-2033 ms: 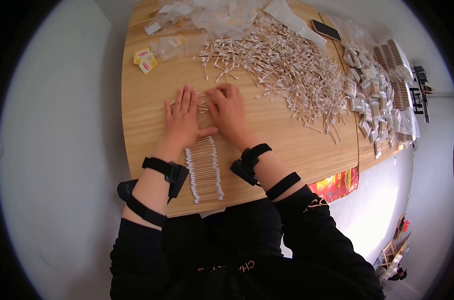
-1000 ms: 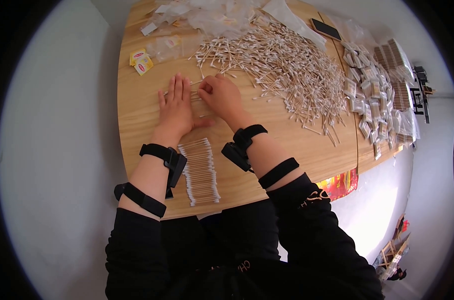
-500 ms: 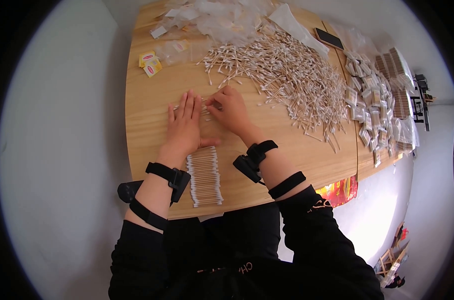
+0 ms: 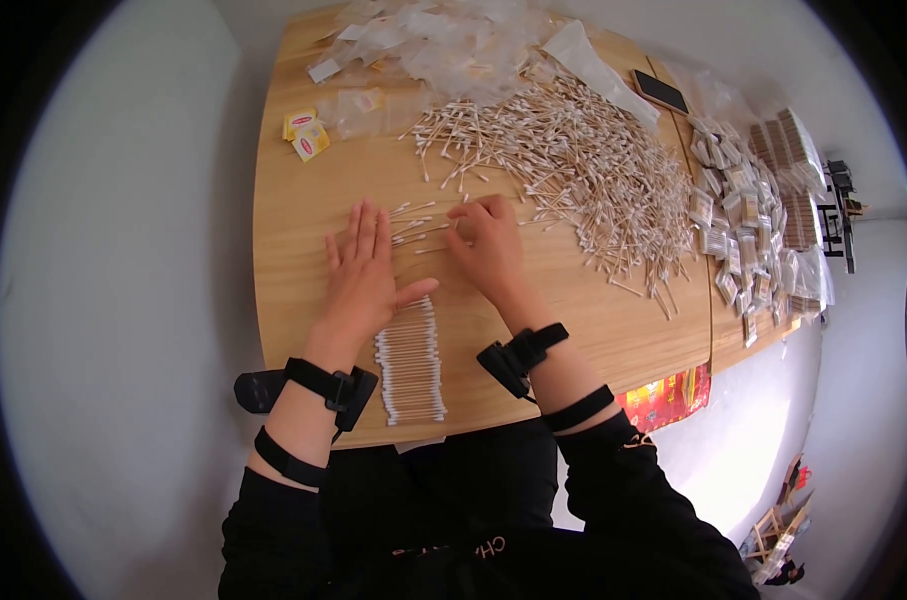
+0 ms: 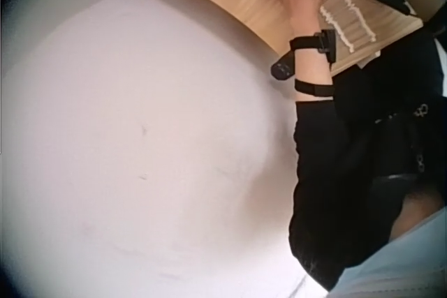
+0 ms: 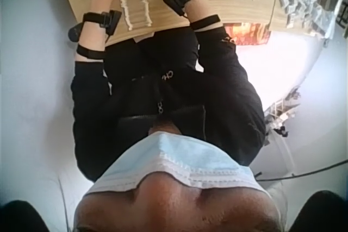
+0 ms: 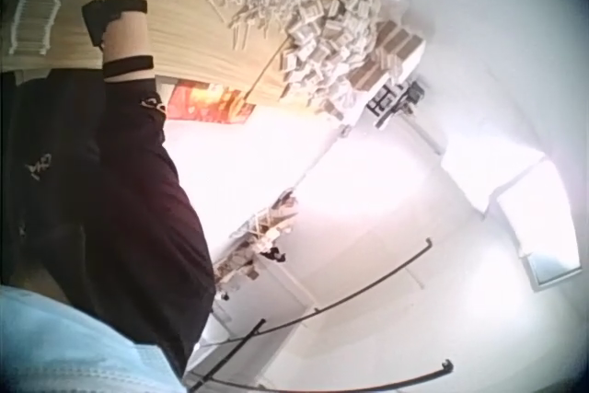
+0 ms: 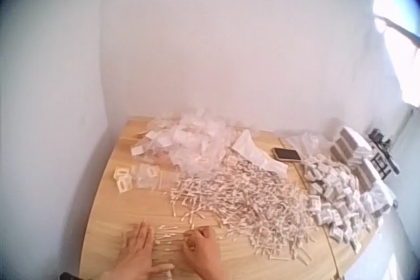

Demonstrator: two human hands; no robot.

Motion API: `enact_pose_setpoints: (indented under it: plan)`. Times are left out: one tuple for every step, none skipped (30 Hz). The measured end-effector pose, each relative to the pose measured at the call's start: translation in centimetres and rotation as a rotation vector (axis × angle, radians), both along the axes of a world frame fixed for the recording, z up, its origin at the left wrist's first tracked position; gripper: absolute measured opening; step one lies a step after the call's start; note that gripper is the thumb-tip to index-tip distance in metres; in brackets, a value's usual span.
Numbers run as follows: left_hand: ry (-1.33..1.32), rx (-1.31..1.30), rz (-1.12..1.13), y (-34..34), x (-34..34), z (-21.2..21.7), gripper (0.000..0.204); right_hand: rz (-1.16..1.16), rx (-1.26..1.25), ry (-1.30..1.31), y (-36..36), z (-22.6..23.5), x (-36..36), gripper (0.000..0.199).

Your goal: Organize cotton swabs into a neat row and then place them into a small plastic bag.

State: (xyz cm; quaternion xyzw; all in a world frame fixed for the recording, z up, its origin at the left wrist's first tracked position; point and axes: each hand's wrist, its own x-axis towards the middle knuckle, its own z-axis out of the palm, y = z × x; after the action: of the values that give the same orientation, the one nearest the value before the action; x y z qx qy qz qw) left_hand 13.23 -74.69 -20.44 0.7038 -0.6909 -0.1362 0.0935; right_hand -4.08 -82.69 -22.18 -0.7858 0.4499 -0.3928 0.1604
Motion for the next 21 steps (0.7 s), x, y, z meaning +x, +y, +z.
enact_pose_setpoints:
  plan:
    - [0.013,0.006,-0.018,-0.2,-0.1,0.0,0.113,-0.023,0.085,0.009,0.6,0.0,-0.6,0.019]
    - [0.018,0.007,-0.012,-0.4,-0.1,-0.2,0.113,-0.046,0.170,0.020,1.0,0.1,-1.0,0.017]
    - [-0.029,0.042,-0.022,-0.8,-0.1,-0.3,0.110,-0.040,0.171,0.025,1.3,0.1,-1.3,0.017]
    - [-0.077,0.077,-0.030,-1.1,0.0,-0.4,0.107,-0.014,0.257,0.028,1.4,0.2,-1.5,0.016]
    - [-0.073,0.081,-0.026,-1.4,0.2,-0.7,0.107,0.009,0.346,0.031,1.7,0.4,-1.7,0.015]
    - [-0.077,0.063,-0.040,-1.8,0.6,-0.8,0.105,0.015,0.349,0.035,1.8,0.4,-1.6,0.015]
    - [-0.083,0.046,-0.052,-1.9,1.0,-0.9,0.104,0.051,0.376,0.013,1.9,0.4,-1.1,0.013]
    - [-0.075,0.044,-0.053,-2.2,1.0,-0.9,0.104,0.077,0.397,-0.003,2.0,0.4,-0.9,0.011]
    - [-0.067,0.050,-0.080,-2.5,1.0,-0.9,0.103,0.076,0.397,0.005,2.3,0.3,-0.3,0.011]
    - [-0.059,0.056,-0.106,-2.5,1.0,-0.9,0.102,0.084,0.335,0.040,2.6,0.1,0.5,0.008]
    - [-0.059,0.055,-0.104,-2.5,1.2,-1.0,0.102,0.094,0.273,0.068,2.8,-0.1,1.1,0.005]
    - [-0.038,0.041,-0.129,-2.4,1.3,-1.0,0.103,0.123,0.335,0.050,2.9,-0.1,1.4,0.015]
    - [-0.017,0.026,-0.155,-2.3,1.4,-1.1,0.105,0.126,0.334,0.051,2.8,-0.1,1.3,0.015]
    - [-0.014,0.028,-0.151,-2.0,1.3,-0.9,0.105,0.056,0.347,-0.079,2.7,-0.2,1.3,0.019]
    - [-0.024,0.041,-0.146,-1.3,1.3,-0.6,0.107,-0.015,0.358,-0.208,2.5,-0.2,1.2,0.024]
    - [-0.033,0.054,-0.141,-0.9,1.2,-0.4,0.109,-0.013,0.360,-0.204,2.0,-0.1,0.6,0.024]
    - [-0.036,0.056,-0.132,-0.5,1.4,0.2,0.109,-0.033,0.273,-0.116,1.4,0.2,0.1,0.027]
    - [-0.033,0.047,-0.075,-0.3,1.3,0.6,0.111,-0.057,0.188,-0.025,1.0,0.4,-0.3,0.029]
    - [-0.031,0.038,-0.017,0.0,1.0,0.7,0.114,-0.053,0.192,-0.021,0.7,0.4,-0.5,0.029]
    - [-0.026,0.038,-0.013,-0.3,0.5,0.7,0.114,-0.026,0.197,0.033,0.3,0.5,-0.7,0.027]
    - [-0.028,0.070,-0.013,-0.6,-0.2,0.8,0.115,0.001,0.201,0.088,0.0,0.6,-0.8,0.025]
